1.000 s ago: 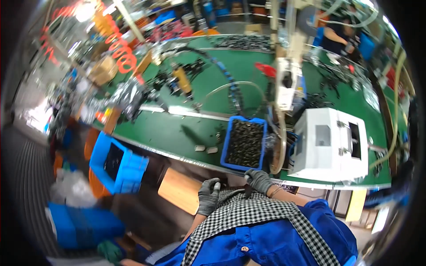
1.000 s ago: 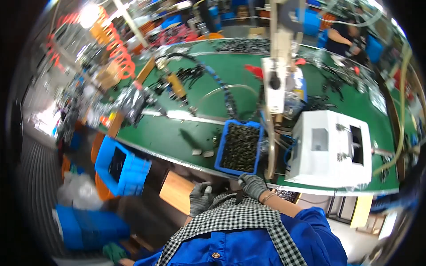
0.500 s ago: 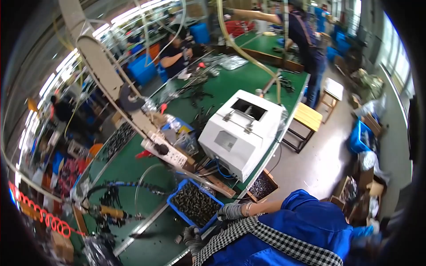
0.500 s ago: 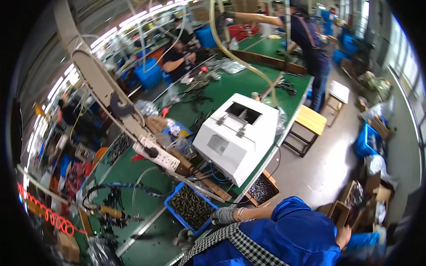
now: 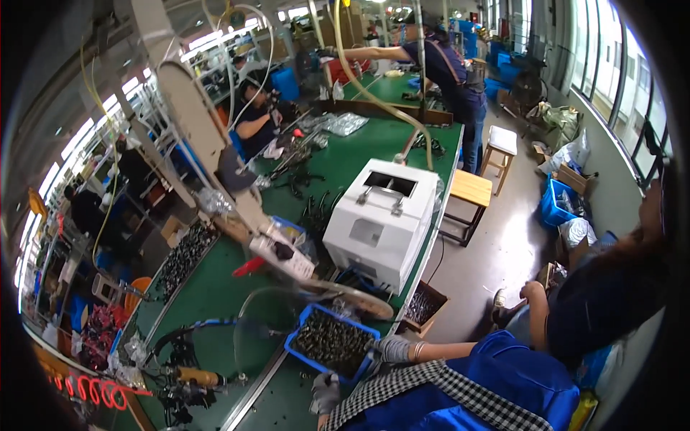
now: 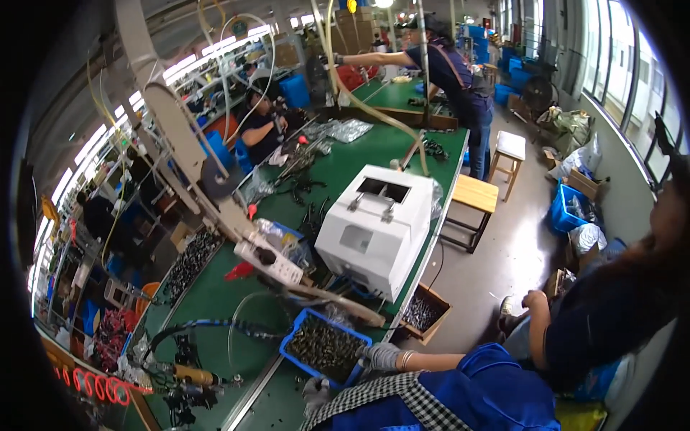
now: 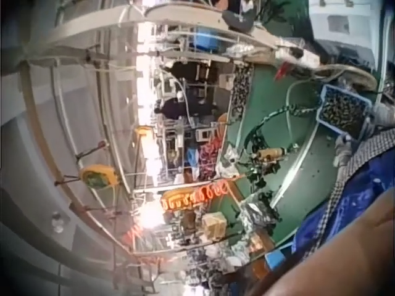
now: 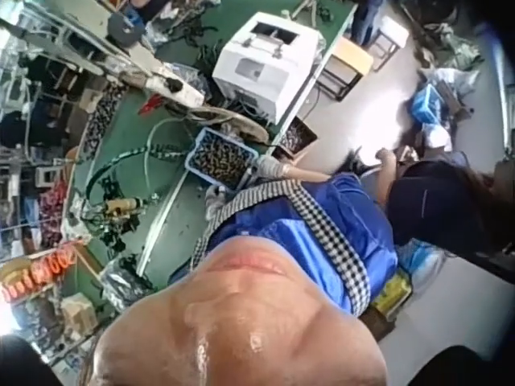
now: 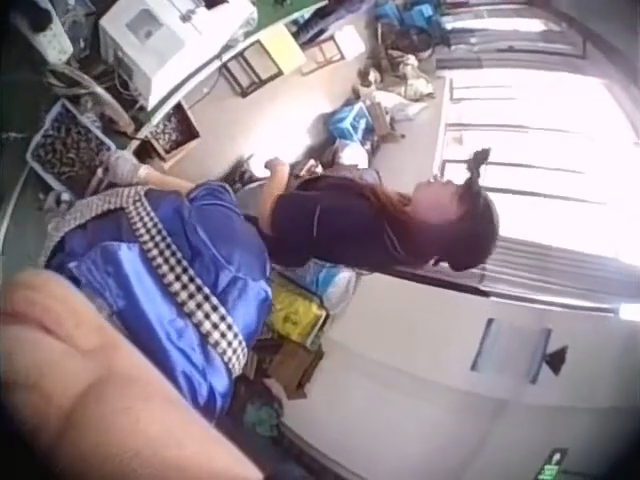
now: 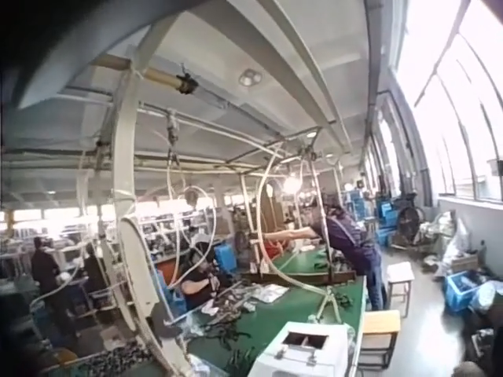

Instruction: Assembling small mechanical components using a pneumatic screwdriver on a factory line.

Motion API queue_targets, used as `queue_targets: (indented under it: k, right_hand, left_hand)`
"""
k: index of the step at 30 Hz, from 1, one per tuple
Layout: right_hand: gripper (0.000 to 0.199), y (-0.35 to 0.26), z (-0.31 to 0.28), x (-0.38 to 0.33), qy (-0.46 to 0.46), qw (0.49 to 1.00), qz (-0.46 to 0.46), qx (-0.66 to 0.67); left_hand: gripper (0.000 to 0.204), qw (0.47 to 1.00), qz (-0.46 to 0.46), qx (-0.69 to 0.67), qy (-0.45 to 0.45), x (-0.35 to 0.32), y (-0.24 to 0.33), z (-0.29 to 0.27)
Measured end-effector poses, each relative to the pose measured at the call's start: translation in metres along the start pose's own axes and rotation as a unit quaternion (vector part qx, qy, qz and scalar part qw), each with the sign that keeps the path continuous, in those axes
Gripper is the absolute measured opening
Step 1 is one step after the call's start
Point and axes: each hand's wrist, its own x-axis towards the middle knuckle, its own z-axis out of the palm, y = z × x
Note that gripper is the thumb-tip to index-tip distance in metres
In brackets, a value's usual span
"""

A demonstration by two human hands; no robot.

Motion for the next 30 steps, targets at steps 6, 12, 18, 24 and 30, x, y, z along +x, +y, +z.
queue_targets:
  k: [6, 12, 18, 24, 30]
  right_hand:
    - [0.058, 0.005, 0.006, -0.002, 0.086, 0.996, 0.007, -0.003]
    - [0.028, 0.024, 0.033, 0.024, 0.135, 0.989, 0.048, 0.047]
    - [0.017, 0.016, 0.036, 0.024, 0.171, 0.984, 0.004, -0.045]
    - [0.013, 0.017, 0.04, 0.027, 0.166, 0.986, 0.016, -0.02]
    - [0.016, 0.014, 0.035, 0.026, 0.14, 0.989, 0.049, 0.022]
  left_hand:
    - [0.024, 0.998, 0.051, 0.015, -0.043, 0.009, 0.034, -0.014]
    - [0.02, 0.998, 0.061, -0.016, -0.026, 0.021, 0.015, -0.002]
    - [0.019, 0.995, 0.05, -0.084, 0.003, 0.007, 0.001, 0.002]
    - [0.019, 0.989, 0.053, -0.135, 0.005, 0.007, -0.007, 0.009]
    - [0.019, 0.991, 0.032, -0.128, 0.008, 0.005, 0.002, 0.006]
